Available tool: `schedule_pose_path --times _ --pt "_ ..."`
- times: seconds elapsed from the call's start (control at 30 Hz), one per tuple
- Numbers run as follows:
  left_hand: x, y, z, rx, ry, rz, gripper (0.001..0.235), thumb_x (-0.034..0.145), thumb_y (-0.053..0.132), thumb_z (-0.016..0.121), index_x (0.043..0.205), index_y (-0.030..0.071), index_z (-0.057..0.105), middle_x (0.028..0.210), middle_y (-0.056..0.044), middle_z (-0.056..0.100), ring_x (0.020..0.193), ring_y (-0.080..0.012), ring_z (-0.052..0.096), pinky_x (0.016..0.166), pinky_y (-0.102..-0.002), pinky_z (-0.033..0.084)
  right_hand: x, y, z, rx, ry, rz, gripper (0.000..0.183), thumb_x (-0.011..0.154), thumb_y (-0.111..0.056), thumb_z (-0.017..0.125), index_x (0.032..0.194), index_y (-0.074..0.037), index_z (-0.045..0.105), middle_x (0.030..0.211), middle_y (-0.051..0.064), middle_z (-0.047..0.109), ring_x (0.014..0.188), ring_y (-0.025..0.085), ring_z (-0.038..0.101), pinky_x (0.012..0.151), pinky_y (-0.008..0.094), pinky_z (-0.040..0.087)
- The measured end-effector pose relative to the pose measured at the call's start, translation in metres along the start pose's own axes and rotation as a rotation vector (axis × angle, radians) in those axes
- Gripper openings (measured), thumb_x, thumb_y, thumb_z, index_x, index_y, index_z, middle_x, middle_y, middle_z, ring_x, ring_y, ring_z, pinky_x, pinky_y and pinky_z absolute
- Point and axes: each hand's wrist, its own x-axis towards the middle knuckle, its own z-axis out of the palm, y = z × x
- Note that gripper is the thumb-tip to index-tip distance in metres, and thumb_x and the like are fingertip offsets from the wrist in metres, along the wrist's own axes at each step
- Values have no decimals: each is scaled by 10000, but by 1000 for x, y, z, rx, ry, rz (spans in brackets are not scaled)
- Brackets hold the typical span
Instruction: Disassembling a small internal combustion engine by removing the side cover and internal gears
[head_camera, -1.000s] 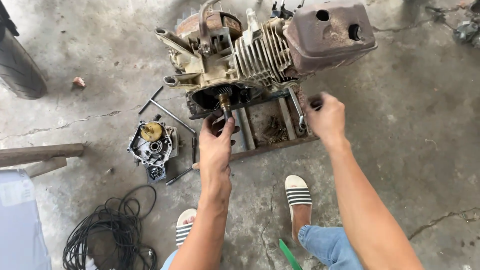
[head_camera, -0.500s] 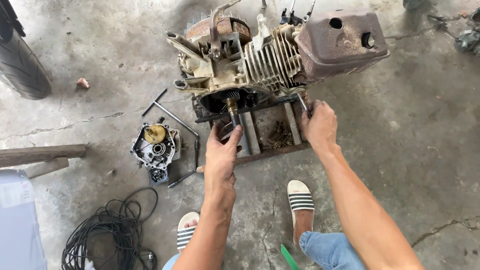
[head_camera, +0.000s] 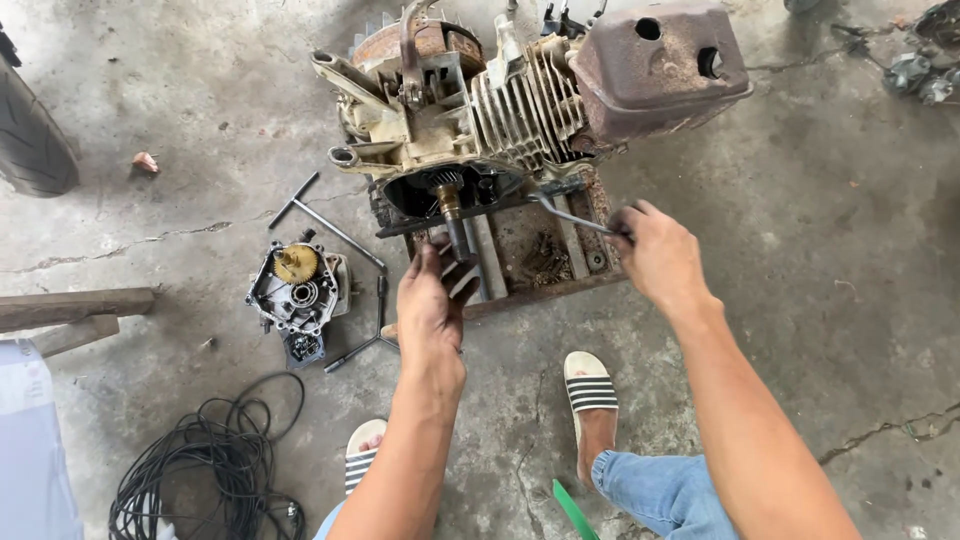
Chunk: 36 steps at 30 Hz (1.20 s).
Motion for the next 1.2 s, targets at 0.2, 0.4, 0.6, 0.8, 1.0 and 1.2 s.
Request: schedule_pose_path --times 0.2,0.4,0.6,0.8,1.0,1.2 --pt "-21 15 8 -4 77 -6 371 970 167 631 1334 99 612 1174 -146 659 1087 -324 662 974 -530 489 25 -51 27 -63 73 -303 164 963 -280 690 1092 -191 739 1047 41 734 1097 258 692 814 411 607" --pt "20 16 -32 -50 240 106 230 882 162 724 1103 160 661 897 16 652 761 -160 662 726 -327 522 31 -64 112 -14 26 -462 187 894 -224 704 1066 -160 738 983 73 743 998 295 691 724 429 603" --pt "4 30 -36 -58 227 103 209 886 146 719 1083 153 652 896 26 627 740 -143 661 691 -295 533 1 -87 104 65 -37 -474 366 901 -121 701 1265 -103 674 1143 154 728 1094 310 676 740 421 599" --pt "12 25 -37 -78 205 98 191 897 141 709 1079 156 651 887 34 624 718 -131 666 658 -262 528 -12 -88 79 111 -102 -509 352 882 -107 715 1232 -76 692 1143 159 728 1069 333 693 734 438 605" --pt "-8 33 -20 19 141 115 240 910 172 716 1138 152 643 930 24 657 746 -122 677 669 -255 532 -12 -85 58 166 -169 -450 370 846 -138 764 1198 -43 701 1126 182 725 1043 364 707 757 473 609" --pt "-2 27 -6 406 -190 193 614 928 326 731 1411 -7 548 1230 -210 687 1032 -295 715 841 -399 573 -3 -93 15 212 -240 -360 374 846 -235 787 1160 -53 697 1084 180 728 1066 374 711 843 509 602"
